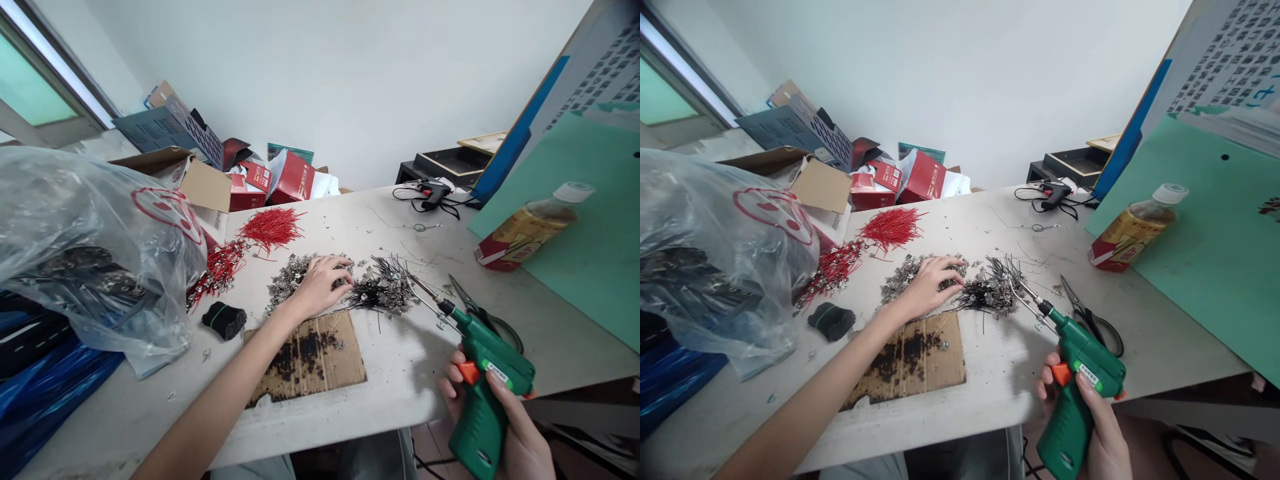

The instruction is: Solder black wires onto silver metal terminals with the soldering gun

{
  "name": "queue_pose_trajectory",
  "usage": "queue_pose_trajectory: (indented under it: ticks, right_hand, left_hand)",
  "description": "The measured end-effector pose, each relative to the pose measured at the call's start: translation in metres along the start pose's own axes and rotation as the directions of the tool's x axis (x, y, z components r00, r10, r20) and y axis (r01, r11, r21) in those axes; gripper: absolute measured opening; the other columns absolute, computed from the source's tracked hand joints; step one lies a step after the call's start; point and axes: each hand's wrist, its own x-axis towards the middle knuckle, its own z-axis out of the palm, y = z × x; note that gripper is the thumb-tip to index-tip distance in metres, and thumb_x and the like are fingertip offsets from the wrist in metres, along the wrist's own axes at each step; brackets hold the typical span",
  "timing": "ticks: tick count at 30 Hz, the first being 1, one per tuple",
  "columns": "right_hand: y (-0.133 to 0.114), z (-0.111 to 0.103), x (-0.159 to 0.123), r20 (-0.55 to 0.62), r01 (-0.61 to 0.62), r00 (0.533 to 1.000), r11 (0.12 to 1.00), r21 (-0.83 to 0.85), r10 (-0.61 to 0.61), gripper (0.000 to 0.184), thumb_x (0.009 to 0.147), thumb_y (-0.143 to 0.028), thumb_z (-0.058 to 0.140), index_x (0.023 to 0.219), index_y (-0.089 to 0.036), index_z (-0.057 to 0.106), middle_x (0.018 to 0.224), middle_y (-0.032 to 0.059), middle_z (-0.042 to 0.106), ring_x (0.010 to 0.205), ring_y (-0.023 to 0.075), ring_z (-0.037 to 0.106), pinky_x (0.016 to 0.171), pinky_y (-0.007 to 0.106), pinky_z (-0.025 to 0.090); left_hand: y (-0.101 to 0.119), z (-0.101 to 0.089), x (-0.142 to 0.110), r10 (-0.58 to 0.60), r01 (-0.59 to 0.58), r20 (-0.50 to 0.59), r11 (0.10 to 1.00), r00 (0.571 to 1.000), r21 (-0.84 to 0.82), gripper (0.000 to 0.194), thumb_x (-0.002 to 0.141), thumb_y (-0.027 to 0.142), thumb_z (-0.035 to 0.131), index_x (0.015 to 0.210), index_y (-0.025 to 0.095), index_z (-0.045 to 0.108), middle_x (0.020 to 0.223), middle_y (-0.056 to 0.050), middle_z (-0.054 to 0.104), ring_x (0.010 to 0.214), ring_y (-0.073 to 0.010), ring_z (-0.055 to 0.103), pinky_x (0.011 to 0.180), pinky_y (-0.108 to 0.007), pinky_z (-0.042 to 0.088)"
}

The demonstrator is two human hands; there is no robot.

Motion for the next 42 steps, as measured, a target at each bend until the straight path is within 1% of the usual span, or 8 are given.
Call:
queue_pose_trajectory:
  ticks: [5, 8, 10, 14, 16, 24, 31, 42]
  right_hand:
    - [0.000, -0.001, 0.001, 0.034, 0.011, 0.999, 1.000, 0.016, -0.012, 0.042, 0.072, -0.035, 0.082, 0.109, -0.018, 0.071, 0.104, 0.0075, 0.060, 0.082, 0.0173, 0.056, 0.065, 0.027, 0.059]
    - [0.000, -0.002, 0.001, 0.043, 0.006, 0.999, 1.000, 0.016, -0.006, 0.040, 0.073, -0.035, 0.081, 0.108, -0.019, 0.071, 0.104, 0.0075, 0.060, 0.081, 0.0172, 0.055, 0.063, 0.026, 0.058]
    - [0.000, -0.003, 0.001, 0.071, 0.015, 0.997, 1.000, 0.021, -0.016, 0.037, 0.076, -0.035, 0.079, 0.108, -0.019, 0.071, 0.103, 0.0069, 0.059, 0.081, 0.0164, 0.055, 0.063, 0.025, 0.058]
    - [0.000, -0.003, 0.000, 0.098, 0.018, 0.995, 1.000, 0.007, -0.019, 0.034, 0.079, -0.035, 0.076, 0.109, -0.019, 0.070, 0.103, 0.0068, 0.058, 0.082, 0.0162, 0.054, 0.065, 0.026, 0.057]
    - [0.000, -0.002, 0.001, 0.099, 0.016, 0.995, 1.000, 0.004, -0.016, 0.034, 0.079, -0.035, 0.076, 0.110, -0.020, 0.070, 0.104, 0.0068, 0.058, 0.083, 0.0163, 0.054, 0.065, 0.025, 0.057]
    - [0.001, 0.001, 0.001, 0.102, 0.030, 0.994, 1.000, 0.001, -0.030, 0.033, 0.081, -0.034, 0.074, 0.110, -0.020, 0.070, 0.104, 0.0069, 0.057, 0.082, 0.0162, 0.053, 0.064, 0.025, 0.056]
    - [0.000, -0.002, 0.000, 0.117, 0.015, 0.993, 1.000, 0.016, -0.017, 0.031, 0.081, -0.034, 0.075, 0.107, -0.020, 0.070, 0.105, 0.0072, 0.057, 0.083, 0.0167, 0.053, 0.063, 0.025, 0.055]
    - [0.000, -0.002, 0.000, 0.107, 0.011, 0.994, 1.000, 0.012, -0.013, 0.030, 0.080, -0.035, 0.076, 0.106, -0.021, 0.071, 0.104, 0.0064, 0.057, 0.083, 0.0161, 0.052, 0.064, 0.024, 0.055]
  left_hand:
    - [0.004, 0.002, 0.005, -0.013, 0.013, 0.006, 1.000, 1.000, -0.009, 0.007, 0.096, 0.026, 0.064, 0.091, 0.025, 0.070, 0.135, -0.001, 0.063, 0.129, -0.0233, 0.053, 0.110, -0.050, 0.037]
    - [0.008, -0.001, 0.004, -0.027, 0.027, 0.009, 1.000, 1.000, 0.006, 0.013, 0.099, 0.025, 0.057, 0.094, 0.025, 0.070, 0.134, -0.001, 0.064, 0.129, -0.0221, 0.053, 0.110, -0.050, 0.036]
    - [0.013, -0.005, 0.002, -0.041, 0.041, 0.005, 0.999, 0.999, 0.028, 0.016, 0.100, 0.026, 0.054, 0.096, 0.024, 0.069, 0.133, -0.003, 0.064, 0.129, -0.0232, 0.053, 0.112, -0.054, 0.033]
    - [0.021, -0.011, -0.002, -0.046, 0.045, 0.015, 0.996, 0.999, 0.073, 0.013, 0.090, 0.035, 0.066, 0.089, 0.022, 0.070, 0.133, -0.007, 0.064, 0.131, -0.0283, 0.051, 0.116, -0.060, 0.025]
    - [0.023, -0.011, -0.003, -0.042, 0.039, 0.026, 0.995, 0.999, 0.086, 0.012, 0.086, 0.034, 0.070, 0.086, 0.022, 0.069, 0.132, -0.007, 0.064, 0.131, -0.0289, 0.051, 0.116, -0.061, 0.024]
    - [0.025, -0.005, -0.002, -0.062, 0.062, 0.001, 0.993, 0.998, 0.098, 0.013, 0.090, 0.022, 0.062, 0.078, 0.022, 0.068, 0.127, -0.003, 0.068, 0.124, -0.0264, 0.055, 0.112, -0.059, 0.029]
    - [0.035, -0.002, 0.005, -0.071, 0.073, -0.034, 0.994, 0.997, 0.083, 0.018, 0.092, 0.024, 0.062, 0.076, 0.021, 0.067, 0.125, -0.003, 0.069, 0.122, -0.0272, 0.054, 0.108, -0.058, 0.031]
    - [0.051, -0.001, 0.018, -0.038, 0.039, -0.006, 0.997, 0.999, 0.065, 0.015, 0.096, 0.027, 0.061, 0.084, 0.023, 0.070, 0.127, 0.000, 0.069, 0.123, -0.0272, 0.054, 0.109, -0.055, 0.029]
